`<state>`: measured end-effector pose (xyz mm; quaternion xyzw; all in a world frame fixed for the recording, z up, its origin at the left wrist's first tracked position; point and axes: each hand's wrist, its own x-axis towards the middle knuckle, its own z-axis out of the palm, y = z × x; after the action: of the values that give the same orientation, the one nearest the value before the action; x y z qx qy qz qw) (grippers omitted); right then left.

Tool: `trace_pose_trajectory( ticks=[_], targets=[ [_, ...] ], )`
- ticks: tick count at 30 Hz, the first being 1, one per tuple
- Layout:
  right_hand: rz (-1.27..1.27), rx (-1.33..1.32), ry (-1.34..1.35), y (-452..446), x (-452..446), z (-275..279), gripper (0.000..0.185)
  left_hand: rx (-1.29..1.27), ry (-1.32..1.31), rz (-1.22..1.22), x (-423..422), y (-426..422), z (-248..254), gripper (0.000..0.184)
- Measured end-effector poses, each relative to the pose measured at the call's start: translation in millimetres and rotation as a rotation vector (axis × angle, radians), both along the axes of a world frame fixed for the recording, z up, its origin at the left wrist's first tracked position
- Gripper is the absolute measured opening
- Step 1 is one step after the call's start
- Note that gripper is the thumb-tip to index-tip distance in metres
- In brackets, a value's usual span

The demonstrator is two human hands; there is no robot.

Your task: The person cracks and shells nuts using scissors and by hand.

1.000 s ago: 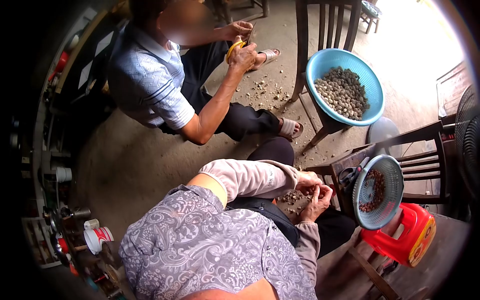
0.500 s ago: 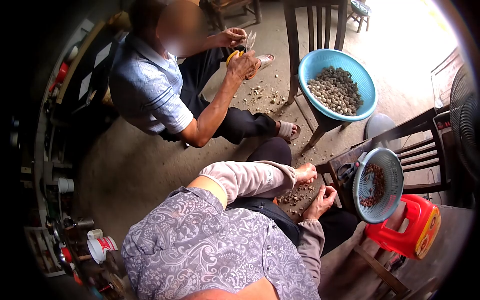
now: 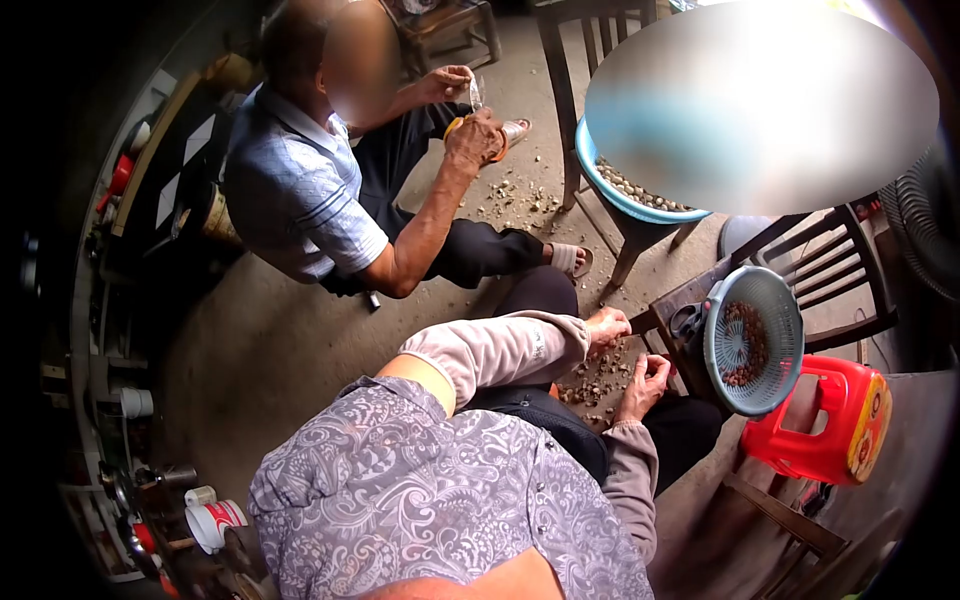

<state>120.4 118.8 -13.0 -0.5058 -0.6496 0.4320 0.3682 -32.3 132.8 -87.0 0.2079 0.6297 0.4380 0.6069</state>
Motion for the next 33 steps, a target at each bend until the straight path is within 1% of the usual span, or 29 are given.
trace_pose_trajectory(
  ticks=[2,3,4,5,6,7,9,10,11,12,13,14,15,16,17,18,19,20,22,23,24,25,26,27,28,30,31,32,33],
  targets=[
    [0.000,0.029,0.002,1.3,3.8,-10.3,0.015,-0.068,-0.084,0.056,0.1,-7.1,16.4,0.019],
    [-0.004,0.012,0.005,2.0,5.3,-12.9,0.015,-0.015,-0.107,0.047,2.2,4.3,-28.0,0.024],
    [-0.010,-0.005,0.006,2.8,7.3,-16.6,0.015,-0.007,-0.145,0.098,1.2,-1.1,-7.7,0.020],
    [-0.014,0.002,0.010,4.2,9.9,-23.4,0.014,0.021,-0.116,0.072,-1.6,-3.6,0.2,0.018],
    [0.014,0.061,-0.038,5.9,13.2,-27.1,0.016,0.045,-0.089,0.041,-4.1,-3.3,3.5,0.018],
    [0.052,0.006,-0.073,9.6,14.6,-41.4,0.018,0.051,-0.032,0.017,-7.3,-0.2,-4.5,0.020],
    [0.090,-0.060,-0.155,9.6,21.6,-67.7,0.024,0.176,-0.285,0.002,-19.6,2.7,-37.7,0.023],
    [0.104,-0.039,-0.094,14.0,23.9,-92.0,0.031,0.174,-0.290,0.003,-22.2,4.0,-36.4,0.021],
    [0.055,-0.070,-0.243,11.2,28.1,-94.2,0.034,0.144,-0.268,0.024,-23.3,-0.4,-23.4,0.019],
    [0.017,-0.015,-0.077,12.3,32.7,-125.2,0.032,0.121,-0.239,0.043,-22.5,-0.5,-8.5,0.017],
    [0.025,-0.135,-0.155,10.6,33.6,-113.4,0.031,0.115,-0.221,0.065,-20.3,0.6,9.8,0.015],
    [0.027,-0.416,0.031,16.2,35.7,-150.3,0.028,0.126,-0.204,0.075,-18.2,3.4,29.1,0.013],
    [0.017,-0.671,0.278,2.4,34.2,-93.7,0.026,0.164,-0.191,0.077,-10.0,6.5,52.8,0.011],
    [-0.003,-0.672,0.377,-4.6,31.2,-85.4,0.025,0.207,-0.176,0.091,-2.7,11.9,70.0,0.010],
    [-0.011,-0.769,0.372,-7.3,28.8,-46.0,0.024,0.274,-0.184,0.046,6.6,21.8,86.7,0.010],
    [0.017,-0.796,0.461,-4.4,25.2,-67.9,0.024,0.339,-0.192,0.009,15.2,33.2,102.1,0.011],
    [0.050,-0.818,0.487,-3.6,23.9,-69.1,0.025,0.390,-0.193,-0.060,22.5,50.5,112.2,0.016],
    [0.151,-0.787,0.519,-3.3,25.3,-76.1,0.022,0.442,-0.192,-0.125,30.6,64.7,124.0,0.023],
    [0.112,-0.830,0.613,-9.4,22.4,-48.7,0.016,0.567,-0.055,-0.321,57.5,80.3,180.0,0.041],
    [0.117,-0.858,0.664,-10.7,25.0,-40.6,0.012,0.567,0.000,-0.293,65.4,88.9,194.2,0.048],
    [0.133,-0.843,0.640,-10.3,28.6,-37.6,0.011,0.565,0.055,-0.263,72.0,97.0,199.9,0.055],
    [0.151,-0.829,0.616,-9.6,31.5,-34.5,0.011,0.662,0.285,-0.257,69.0,102.0,201.0,0.052],
    [0.168,-0.814,0.594,-8.0,34.8,-31.6,0.011,0.641,0.434,-0.148,62.3,106.5,193.8,0.043],
    [0.141,-0.785,0.531,-6.9,39.3,-25.3,0.012,0.565,0.506,-0.071,55.5,106.5,180.3,0.038],
    [0.098,-0.755,0.556,-5.8,38.9,-32.3,0.012,0.489,0.578,0.004,47.2,106.3,161.6,0.034],
    [0.013,-0.701,0.596,-4.6,35.3,-53.9,0.013,0.337,0.601,-0.132,29.6,104.2,106.1,0.029],
    [-0.012,-0.666,0.544,-1.5,34.5,-53.8,0.009,0.348,0.727,-0.221,24.9,103.0,73.6,0.027],
    [-0.068,-0.708,0.582,0.5,33.0,-52.6,0.009,0.361,0.853,-0.310,24.2,103.8,54.0,0.025],
    [-0.123,-0.752,0.617,0.9,31.2,-52.1,0.009,0.395,0.917,-0.317,34.6,99.5,50.7,0.023]
  ],
)
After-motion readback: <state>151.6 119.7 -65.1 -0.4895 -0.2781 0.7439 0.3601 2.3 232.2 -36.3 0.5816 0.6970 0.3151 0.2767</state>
